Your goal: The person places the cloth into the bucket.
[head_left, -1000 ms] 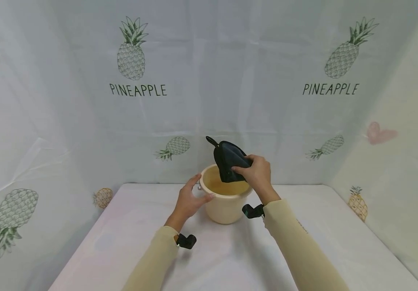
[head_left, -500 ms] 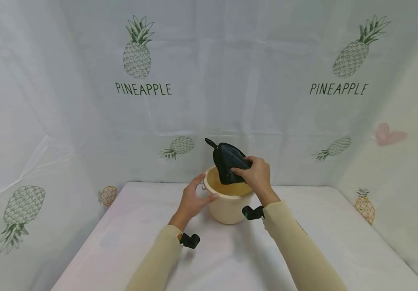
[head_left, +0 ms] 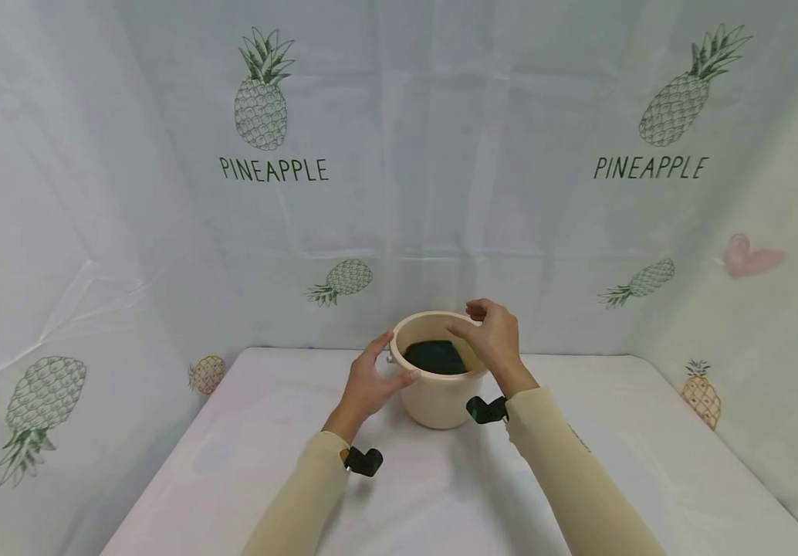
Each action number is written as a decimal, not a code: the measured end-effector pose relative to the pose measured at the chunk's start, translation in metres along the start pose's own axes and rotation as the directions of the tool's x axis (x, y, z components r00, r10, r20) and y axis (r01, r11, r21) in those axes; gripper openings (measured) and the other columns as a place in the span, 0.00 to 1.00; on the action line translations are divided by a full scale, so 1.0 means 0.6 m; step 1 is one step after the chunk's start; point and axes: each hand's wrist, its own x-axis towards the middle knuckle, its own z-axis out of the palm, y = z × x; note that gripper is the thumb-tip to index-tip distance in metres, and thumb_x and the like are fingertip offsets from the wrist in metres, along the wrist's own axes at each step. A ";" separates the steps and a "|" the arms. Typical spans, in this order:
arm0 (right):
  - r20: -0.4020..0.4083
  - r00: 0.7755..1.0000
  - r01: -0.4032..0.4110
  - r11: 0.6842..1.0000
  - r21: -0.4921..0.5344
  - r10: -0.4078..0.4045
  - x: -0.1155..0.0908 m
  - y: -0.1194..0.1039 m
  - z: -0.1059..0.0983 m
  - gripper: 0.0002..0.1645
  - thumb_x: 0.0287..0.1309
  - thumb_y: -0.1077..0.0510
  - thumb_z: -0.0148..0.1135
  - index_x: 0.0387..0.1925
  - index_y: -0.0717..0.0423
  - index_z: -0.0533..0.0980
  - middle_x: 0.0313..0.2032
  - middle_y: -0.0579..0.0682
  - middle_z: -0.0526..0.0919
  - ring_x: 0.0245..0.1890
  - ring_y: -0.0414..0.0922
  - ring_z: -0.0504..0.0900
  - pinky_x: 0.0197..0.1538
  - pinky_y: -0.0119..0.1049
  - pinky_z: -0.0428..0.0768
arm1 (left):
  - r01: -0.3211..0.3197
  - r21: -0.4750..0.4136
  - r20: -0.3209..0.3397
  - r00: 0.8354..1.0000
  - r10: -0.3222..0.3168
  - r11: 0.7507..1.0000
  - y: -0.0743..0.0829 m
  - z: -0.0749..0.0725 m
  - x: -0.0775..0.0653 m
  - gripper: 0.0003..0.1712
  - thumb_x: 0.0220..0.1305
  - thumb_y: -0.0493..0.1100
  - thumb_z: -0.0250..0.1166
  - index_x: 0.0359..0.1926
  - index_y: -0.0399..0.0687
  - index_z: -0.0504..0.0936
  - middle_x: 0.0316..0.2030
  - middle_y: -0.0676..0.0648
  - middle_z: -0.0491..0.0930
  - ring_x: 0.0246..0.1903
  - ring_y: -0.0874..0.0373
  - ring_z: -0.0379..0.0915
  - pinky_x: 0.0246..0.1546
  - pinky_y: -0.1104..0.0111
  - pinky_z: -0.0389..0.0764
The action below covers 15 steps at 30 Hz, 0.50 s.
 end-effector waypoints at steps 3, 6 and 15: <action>0.001 1.000 0.006 1.000 0.014 -0.006 -0.001 0.003 -0.003 0.38 0.62 0.49 0.75 0.66 0.66 0.76 0.62 0.63 0.82 0.64 0.61 0.78 0.66 0.56 0.79 | -0.011 -0.005 -0.004 1.000 0.011 1.000 0.000 -0.001 -0.001 0.54 0.60 0.52 0.80 0.81 0.46 0.63 0.79 0.46 0.62 0.80 0.47 0.52 0.79 0.48 0.56; 0.004 1.000 -0.002 1.000 0.025 0.002 -0.003 0.005 -0.004 0.37 0.61 0.50 0.75 0.66 0.65 0.76 0.62 0.62 0.82 0.64 0.61 0.78 0.66 0.56 0.79 | -0.013 -0.005 -0.002 1.000 0.013 1.000 0.001 -0.002 -0.001 0.54 0.60 0.52 0.80 0.81 0.45 0.63 0.79 0.47 0.62 0.80 0.48 0.52 0.79 0.48 0.57; 0.016 1.000 0.004 0.999 0.041 -0.005 -0.007 0.012 -0.006 0.35 0.60 0.50 0.76 0.64 0.64 0.77 0.61 0.62 0.83 0.64 0.61 0.78 0.66 0.57 0.79 | 0.010 0.011 -0.006 1.000 -0.010 1.000 0.001 -0.001 -0.002 0.54 0.60 0.53 0.80 0.81 0.47 0.63 0.79 0.47 0.61 0.80 0.47 0.52 0.79 0.48 0.59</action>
